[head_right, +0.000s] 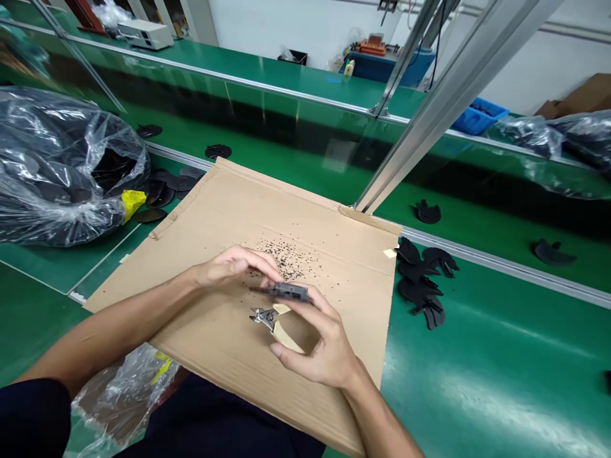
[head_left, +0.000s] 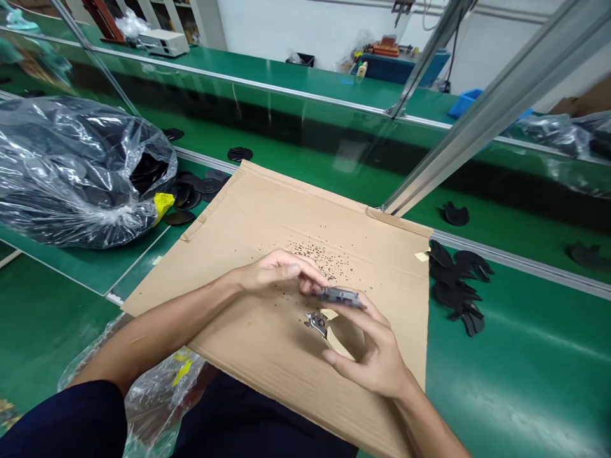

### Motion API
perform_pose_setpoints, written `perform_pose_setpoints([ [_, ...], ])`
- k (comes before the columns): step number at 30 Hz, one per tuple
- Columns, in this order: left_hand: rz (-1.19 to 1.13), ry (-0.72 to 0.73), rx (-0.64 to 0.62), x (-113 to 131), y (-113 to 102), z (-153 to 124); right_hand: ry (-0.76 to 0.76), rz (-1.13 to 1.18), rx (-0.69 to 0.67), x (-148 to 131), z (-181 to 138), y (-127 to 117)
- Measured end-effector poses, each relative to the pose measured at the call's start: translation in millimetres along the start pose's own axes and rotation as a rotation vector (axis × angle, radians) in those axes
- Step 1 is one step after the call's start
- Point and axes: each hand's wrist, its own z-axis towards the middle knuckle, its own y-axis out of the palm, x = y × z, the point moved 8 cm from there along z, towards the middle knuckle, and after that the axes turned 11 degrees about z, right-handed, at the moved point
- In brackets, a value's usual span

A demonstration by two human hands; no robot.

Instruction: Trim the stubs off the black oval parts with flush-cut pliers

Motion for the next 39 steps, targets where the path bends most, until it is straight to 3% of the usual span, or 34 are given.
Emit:
perform_pose_setpoints([
  [4, 0.011, -0.101, 0.060, -5, 3, -2, -0.053, 0.030, -0.035, -7, 1, 6],
  [10, 0.104, -0.013, 0.193, 5, 4, -2, -0.057, 0.032, -0.062, -3, 0, 11],
  [21, 0.238, 0.101, 0.245, 17, 9, -5, -0.081, 0.031, -0.064, -5, 0, 13],
  [28, 0.081, -0.024, 0.152, 4, 4, -1, -0.033, 0.040, -0.028, -2, -2, 9],
  [32, -0.110, -0.041, 0.022, -1, 8, 2, 0.044, 0.151, 0.015, 5, -4, 2],
  [35, -0.247, -0.075, -0.089, -5, 21, 1, 0.140, 0.388, -0.012, 14, -4, 4],
  [39, -0.353, -0.118, -0.141, -8, 37, -2, 0.278, 0.859, -0.180, 21, -5, 23],
])
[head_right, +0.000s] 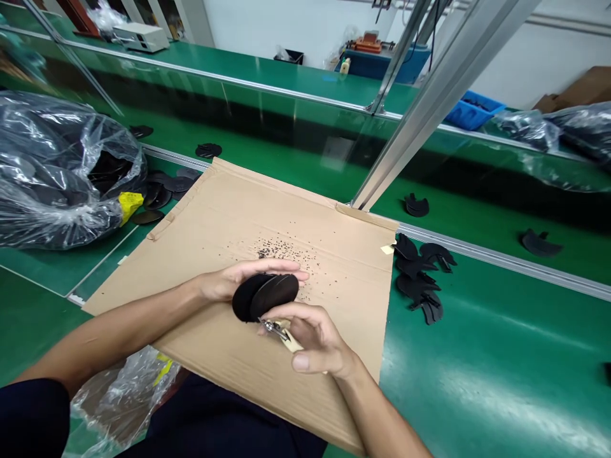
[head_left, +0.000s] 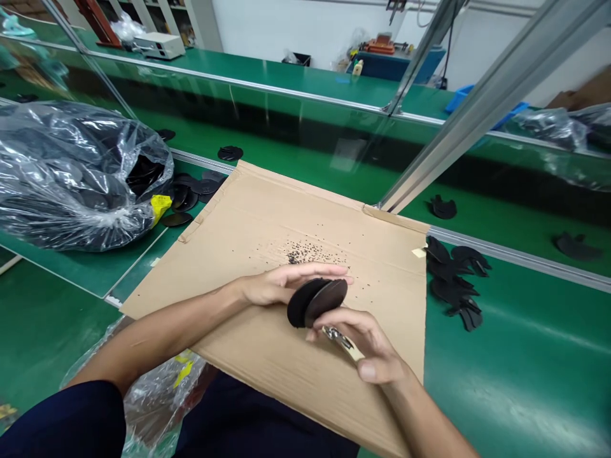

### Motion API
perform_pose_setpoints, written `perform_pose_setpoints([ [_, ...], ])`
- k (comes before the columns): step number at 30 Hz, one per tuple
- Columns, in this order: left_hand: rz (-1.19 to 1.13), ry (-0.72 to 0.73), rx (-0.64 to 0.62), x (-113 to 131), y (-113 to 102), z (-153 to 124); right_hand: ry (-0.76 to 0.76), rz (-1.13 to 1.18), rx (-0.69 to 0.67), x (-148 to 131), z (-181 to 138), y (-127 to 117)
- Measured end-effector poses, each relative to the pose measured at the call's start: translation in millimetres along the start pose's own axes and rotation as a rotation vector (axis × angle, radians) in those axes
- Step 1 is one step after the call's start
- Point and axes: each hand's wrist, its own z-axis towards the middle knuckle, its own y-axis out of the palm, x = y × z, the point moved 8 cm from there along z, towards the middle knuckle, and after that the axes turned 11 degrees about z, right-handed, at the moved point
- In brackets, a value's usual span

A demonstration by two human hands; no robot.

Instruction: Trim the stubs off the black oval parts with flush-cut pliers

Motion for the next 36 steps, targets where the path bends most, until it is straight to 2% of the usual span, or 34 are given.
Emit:
perform_pose_setpoints([
  [4, -0.022, 0.031, -0.028, -3, 9, -2, 0.033, 0.237, -0.016, 9, -1, 1],
  [6, -0.043, 0.021, -0.002, -8, 7, -2, 0.059, 0.247, 0.006, 12, -2, 0],
  [8, -0.068, 0.006, 0.075, -13, -1, 0, 0.068, 0.218, 0.048, 12, -3, -3],
  [10, -0.080, -0.004, 0.231, -16, -16, 2, 0.041, 0.161, 0.099, 7, -2, -9],
  [14, -0.023, -0.066, 0.646, -17, -53, -5, -0.064, -0.070, 0.267, -6, -1, -29],
  [16, 0.012, -0.096, 0.742, -17, -61, -8, -0.108, -0.283, 0.375, -12, -3, -38],
  [20, 0.132, -0.109, 0.759, -18, -57, -10, -0.185, -0.717, 0.527, -21, -8, -40],
  [24, 0.432, -0.010, 0.761, -7, -46, -15, -0.307, -0.986, 0.544, -30, -9, -25],
  [29, 0.859, 0.183, 0.717, 18, -28, -17, -0.353, -1.082, 0.515, -35, -10, -16],
  [36, 1.038, 0.322, 0.666, 28, -18, -18, -0.352, -1.098, 0.495, -34, -11, -16],
])
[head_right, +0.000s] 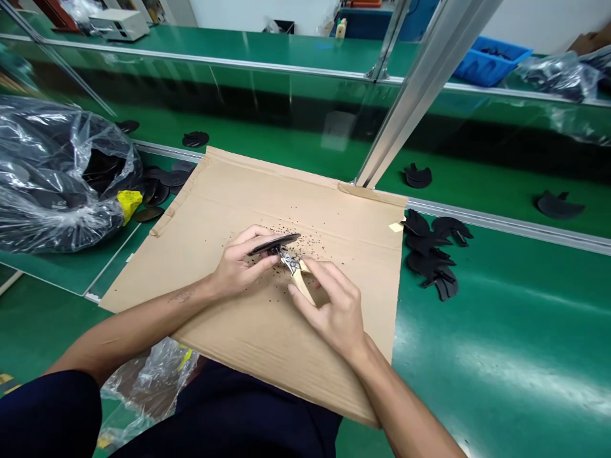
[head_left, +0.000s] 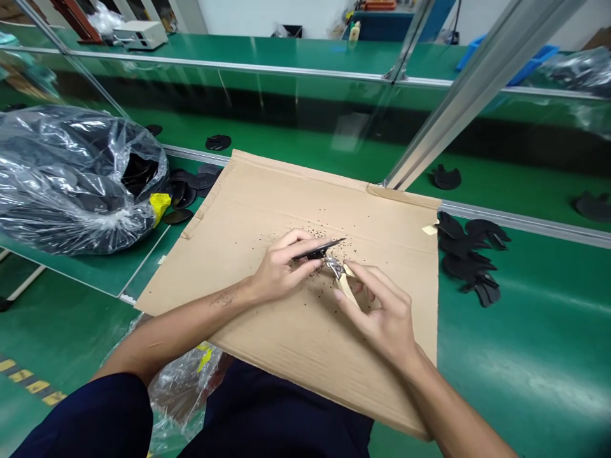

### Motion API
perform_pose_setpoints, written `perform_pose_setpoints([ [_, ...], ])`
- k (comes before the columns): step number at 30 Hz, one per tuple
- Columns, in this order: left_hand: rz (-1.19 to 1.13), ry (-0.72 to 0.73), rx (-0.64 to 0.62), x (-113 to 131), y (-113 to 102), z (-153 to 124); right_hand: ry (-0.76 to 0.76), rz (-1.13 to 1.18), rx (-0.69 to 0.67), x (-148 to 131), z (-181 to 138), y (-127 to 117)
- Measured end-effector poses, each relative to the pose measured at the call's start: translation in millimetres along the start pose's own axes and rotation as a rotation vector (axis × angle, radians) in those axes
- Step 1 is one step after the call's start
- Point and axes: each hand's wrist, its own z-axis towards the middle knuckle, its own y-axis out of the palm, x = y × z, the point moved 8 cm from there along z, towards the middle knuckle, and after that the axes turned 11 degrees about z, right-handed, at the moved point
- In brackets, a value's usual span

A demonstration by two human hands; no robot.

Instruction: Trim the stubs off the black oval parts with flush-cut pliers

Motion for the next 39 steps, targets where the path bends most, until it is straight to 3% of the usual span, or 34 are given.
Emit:
perform_pose_setpoints([
  [10, 0.218, 0.145, 0.096, 2, -6, -4, 0.018, -0.020, -0.025, 2, 0, 3],
  [14, 0.245, 0.132, 0.086, 1, -6, -5, 0.094, -0.012, -0.062, 6, 1, 4],
  [17, 0.096, -0.042, 0.053, -6, -3, -3, 0.136, -0.011, -0.043, 10, 1, 1],
  [21, -0.418, -0.524, -0.012, -39, 13, -5, 0.139, -0.015, 0.060, 17, 4, -9],
  [24, -0.718, -0.753, -0.038, -52, 24, -8, 0.084, -0.073, 0.080, 17, 6, -10],
  [31, -0.861, -0.868, -0.009, -59, 26, -9, -0.032, -0.141, -0.005, 10, 5, 0],
  [39, -0.819, -0.827, 0.019, -58, 22, -8, -0.045, -0.163, -0.023, 10, 6, 1],
])
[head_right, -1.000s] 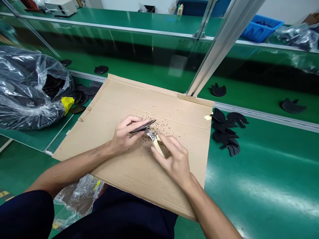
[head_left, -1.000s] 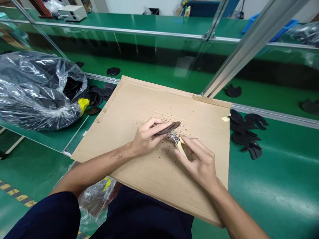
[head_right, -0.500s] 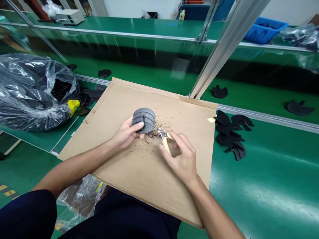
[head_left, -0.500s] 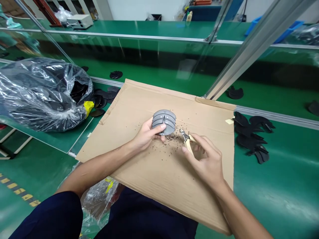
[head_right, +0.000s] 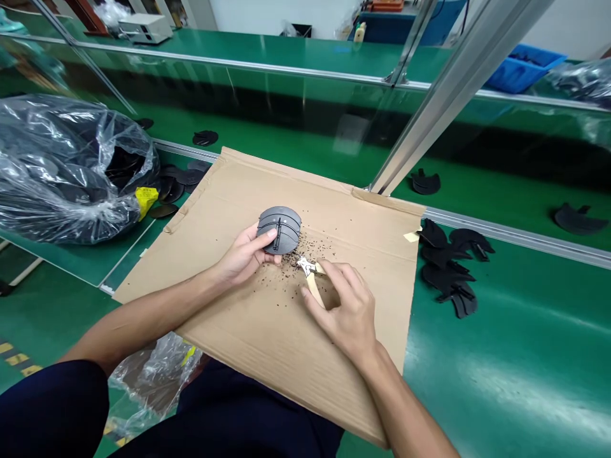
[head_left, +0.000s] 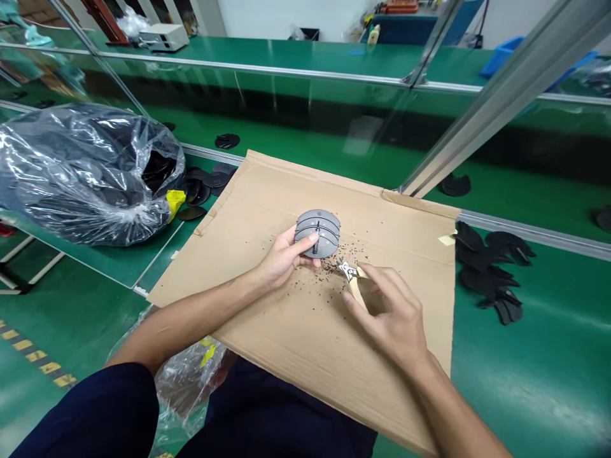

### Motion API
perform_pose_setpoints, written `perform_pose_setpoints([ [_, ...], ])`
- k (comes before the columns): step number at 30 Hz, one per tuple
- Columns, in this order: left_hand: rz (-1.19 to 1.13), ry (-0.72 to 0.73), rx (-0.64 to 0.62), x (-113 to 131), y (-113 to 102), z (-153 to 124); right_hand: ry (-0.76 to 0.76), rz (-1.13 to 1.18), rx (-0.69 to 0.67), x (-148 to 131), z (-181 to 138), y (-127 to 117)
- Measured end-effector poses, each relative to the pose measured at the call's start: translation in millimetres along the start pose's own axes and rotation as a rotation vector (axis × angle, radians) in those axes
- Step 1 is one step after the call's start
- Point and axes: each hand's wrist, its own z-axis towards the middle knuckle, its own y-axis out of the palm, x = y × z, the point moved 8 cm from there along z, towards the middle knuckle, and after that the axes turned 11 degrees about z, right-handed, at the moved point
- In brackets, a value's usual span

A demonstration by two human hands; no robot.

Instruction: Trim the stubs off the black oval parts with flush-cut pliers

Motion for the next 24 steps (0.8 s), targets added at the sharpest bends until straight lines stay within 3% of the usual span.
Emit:
perform_pose_setpoints([
  [7, 0.075, 0.028, -0.003, 0, 1, -1, -0.107, -0.046, -0.048, -7, -3, 7],
  [11, 0.098, 0.050, 0.023, 2, 0, -2, -0.096, -0.140, -0.059, -5, -4, 8],
  [15, 0.126, 0.205, 0.066, 14, 2, -11, -0.046, -0.221, -0.065, 0, -4, 8],
  [18, 0.190, 0.307, 0.028, 19, 9, -19, -0.042, -0.268, -0.071, -1, -4, 8],
  [24, 0.278, 0.381, 0.057, 20, 8, -21, -0.013, -0.315, -0.060, 1, -5, 6],
])
